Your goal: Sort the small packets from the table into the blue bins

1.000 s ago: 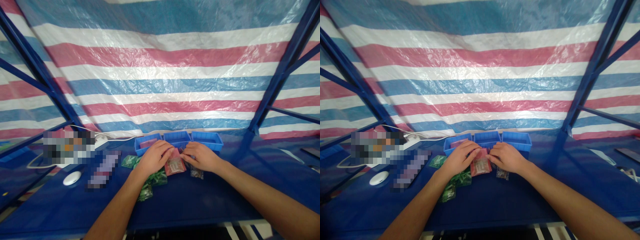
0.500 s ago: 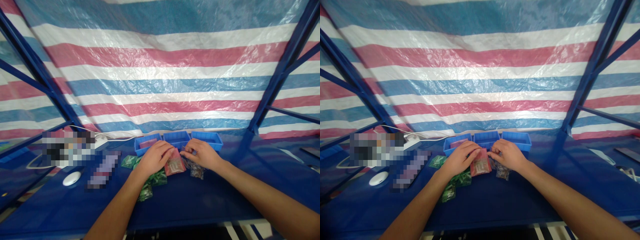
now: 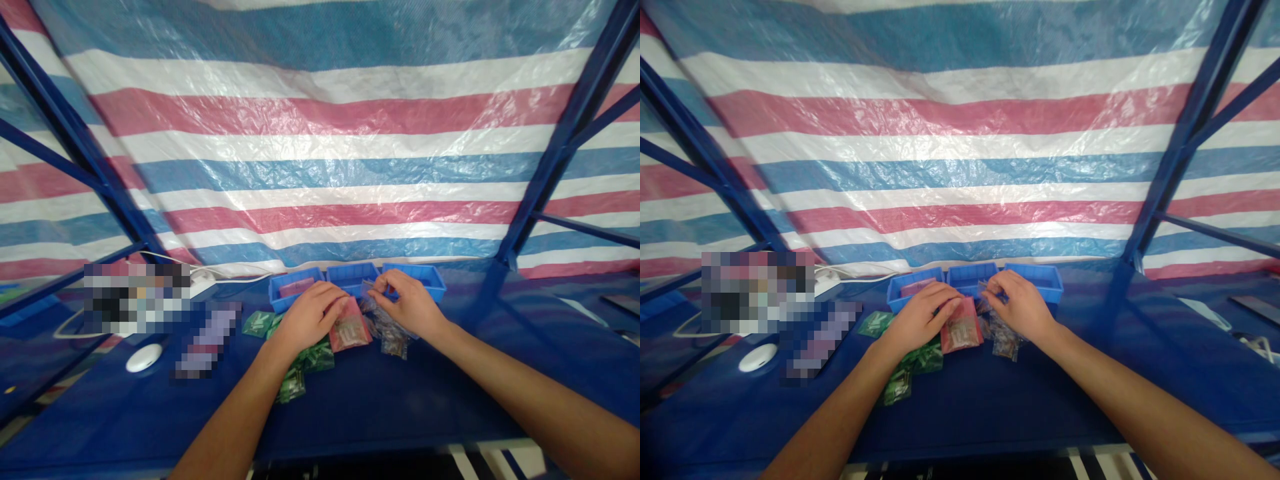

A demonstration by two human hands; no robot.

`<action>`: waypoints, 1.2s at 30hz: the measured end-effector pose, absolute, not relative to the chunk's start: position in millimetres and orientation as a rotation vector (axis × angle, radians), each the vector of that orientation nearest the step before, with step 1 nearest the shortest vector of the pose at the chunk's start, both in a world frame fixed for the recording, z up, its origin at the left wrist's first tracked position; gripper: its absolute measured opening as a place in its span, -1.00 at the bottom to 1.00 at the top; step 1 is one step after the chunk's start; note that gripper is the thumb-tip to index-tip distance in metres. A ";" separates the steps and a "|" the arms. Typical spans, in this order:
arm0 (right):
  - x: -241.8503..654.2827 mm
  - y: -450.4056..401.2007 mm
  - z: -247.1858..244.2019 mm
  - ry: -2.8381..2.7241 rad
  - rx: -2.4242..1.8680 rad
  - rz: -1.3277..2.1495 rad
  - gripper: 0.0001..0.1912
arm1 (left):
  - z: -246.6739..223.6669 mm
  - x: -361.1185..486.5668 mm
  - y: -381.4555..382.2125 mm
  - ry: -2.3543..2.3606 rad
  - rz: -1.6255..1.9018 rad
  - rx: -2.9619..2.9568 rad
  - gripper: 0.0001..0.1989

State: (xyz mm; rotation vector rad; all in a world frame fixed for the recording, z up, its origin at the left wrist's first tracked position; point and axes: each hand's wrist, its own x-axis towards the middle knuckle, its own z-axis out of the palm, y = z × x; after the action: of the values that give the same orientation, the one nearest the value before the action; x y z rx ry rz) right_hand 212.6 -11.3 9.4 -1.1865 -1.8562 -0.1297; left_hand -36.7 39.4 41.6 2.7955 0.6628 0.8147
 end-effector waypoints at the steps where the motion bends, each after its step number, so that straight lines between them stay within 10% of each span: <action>1: 212.8 -10.4 7.9 -1.843 -1.188 -0.117 -0.92 | 41.6 -36.8 39.4 0.659 0.818 2.793 -0.69; 36: 194.0 -16.9 0.1 -1.605 -1.023 0.582 -0.81 | 40.1 -24.3 32.1 0.699 0.929 2.504 -0.81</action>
State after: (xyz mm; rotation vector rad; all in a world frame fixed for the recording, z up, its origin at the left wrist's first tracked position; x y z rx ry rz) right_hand 194.0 -16.9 0.1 -1.0235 -1.6053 0.5815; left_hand -24.3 32.1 40.1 2.5042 0.6992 0.9285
